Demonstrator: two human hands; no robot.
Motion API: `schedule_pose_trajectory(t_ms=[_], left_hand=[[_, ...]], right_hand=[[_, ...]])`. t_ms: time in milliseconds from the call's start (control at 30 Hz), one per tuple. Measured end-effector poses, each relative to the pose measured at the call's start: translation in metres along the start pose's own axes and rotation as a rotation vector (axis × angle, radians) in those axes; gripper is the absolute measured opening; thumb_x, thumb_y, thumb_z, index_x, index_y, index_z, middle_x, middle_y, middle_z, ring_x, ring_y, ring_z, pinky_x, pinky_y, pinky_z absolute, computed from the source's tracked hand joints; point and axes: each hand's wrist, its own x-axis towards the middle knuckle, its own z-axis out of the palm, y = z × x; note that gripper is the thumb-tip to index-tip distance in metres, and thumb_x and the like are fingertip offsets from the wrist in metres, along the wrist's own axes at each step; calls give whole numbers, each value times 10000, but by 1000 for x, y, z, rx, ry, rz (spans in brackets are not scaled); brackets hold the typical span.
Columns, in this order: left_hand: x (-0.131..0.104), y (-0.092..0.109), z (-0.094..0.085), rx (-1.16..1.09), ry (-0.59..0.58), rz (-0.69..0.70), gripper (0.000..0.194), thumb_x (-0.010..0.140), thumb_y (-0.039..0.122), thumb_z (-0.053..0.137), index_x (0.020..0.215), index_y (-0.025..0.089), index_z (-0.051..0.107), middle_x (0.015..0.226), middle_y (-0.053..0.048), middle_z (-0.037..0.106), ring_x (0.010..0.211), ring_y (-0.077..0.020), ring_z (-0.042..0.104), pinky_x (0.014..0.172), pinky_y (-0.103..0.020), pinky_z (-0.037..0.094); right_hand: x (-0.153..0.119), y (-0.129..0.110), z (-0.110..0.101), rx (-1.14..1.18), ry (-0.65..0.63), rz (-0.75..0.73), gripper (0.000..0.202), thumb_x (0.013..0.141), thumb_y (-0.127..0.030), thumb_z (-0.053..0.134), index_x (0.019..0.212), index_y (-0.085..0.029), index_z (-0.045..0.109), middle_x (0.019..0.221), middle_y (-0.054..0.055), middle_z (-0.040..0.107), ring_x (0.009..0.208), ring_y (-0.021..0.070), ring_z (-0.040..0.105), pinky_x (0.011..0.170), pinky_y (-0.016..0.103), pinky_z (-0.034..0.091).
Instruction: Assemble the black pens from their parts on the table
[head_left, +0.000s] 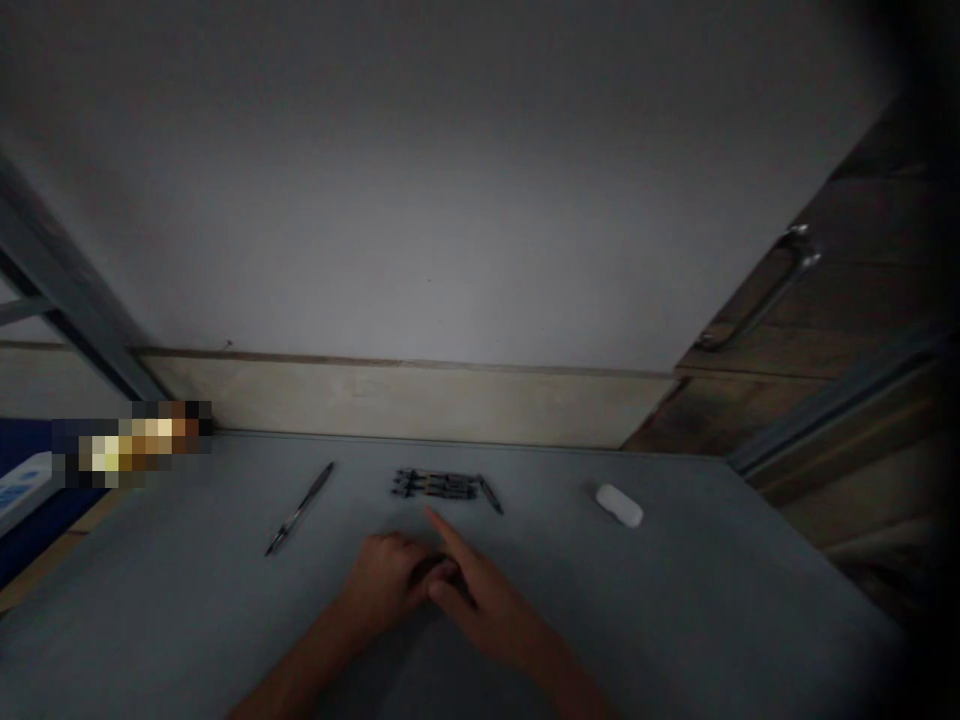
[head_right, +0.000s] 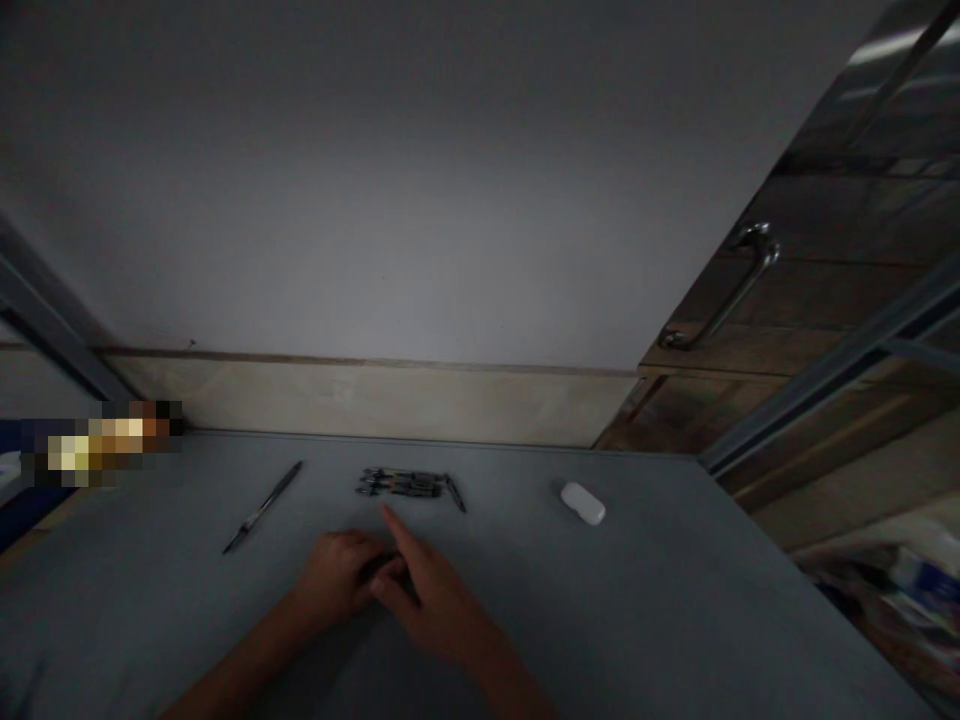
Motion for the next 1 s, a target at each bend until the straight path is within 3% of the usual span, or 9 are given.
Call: schedule_pose_trajectory(t_ms=[100,200,400,500,567,767,900,1000], left_hand=[[0,0,-3,24,45,-66,393,1114,449,615,872,277,872,828,-95,886,778,-282,862,679,-332,563],[1,-2,-5,42,88,-116,446,1128,460,606,802,260,838,788,-98,869,761,-283,857,679,-330,545],[1,-2,-7,-2,96,-154,454,1110,483,643,728,269,765,756,-69,846,736,-267,826,685,-327,497],[-1,1,-11,-68,95,-167,472,1110,510,633,712,276,731,750,-41,818,745,-251,795,715,-324,472],[-1,4,-15,-113,86,-181,477,1103,528,630,704,280,712,738,-27,791,746,-246,772,721,-324,453],[0,6,-19,-136,80,-197,484,1080,534,637,668,281,668,721,-26,776,745,-250,751,724,-333,445],[1,4,-16,-77,75,-171,487,1098,527,623,693,269,705,720,-35,765,720,-235,747,706,-324,469],[1,1,-14,-30,74,-161,459,1108,475,624,725,258,753,732,-41,777,723,-227,759,709,-311,494]], right_hand=[[3,0,-4,47,74,6,676,1024,-478,784,1690,-413,688,962,30,860,852,311,791,869,442,650],[10,6,-8,82,230,-4,520,1067,-491,721,1568,-373,798,867,13,790,783,285,727,792,405,595],[23,24,-33,-94,553,12,370,1067,-504,712,1298,-298,914,1040,115,863,883,327,766,785,438,603],[25,38,-47,-288,651,-61,306,1066,-472,697,1153,-302,936,1139,142,853,1055,360,769,986,526,644],[26,48,-53,-439,670,-91,325,1070,-444,662,1139,-303,947,1182,152,830,1163,379,756,1118,595,617],[25,67,-45,-677,539,-60,342,1098,-358,621,1211,-359,944,1432,187,819,1359,429,728,1162,633,603],[27,70,-41,-666,586,-41,320,1082,-334,615,1194,-285,911,1370,174,858,1292,413,767,1152,626,606],[29,66,-43,-574,688,-57,295,1047,-333,599,1097,-244,875,1270,186,864,1229,400,771,1153,619,599]])
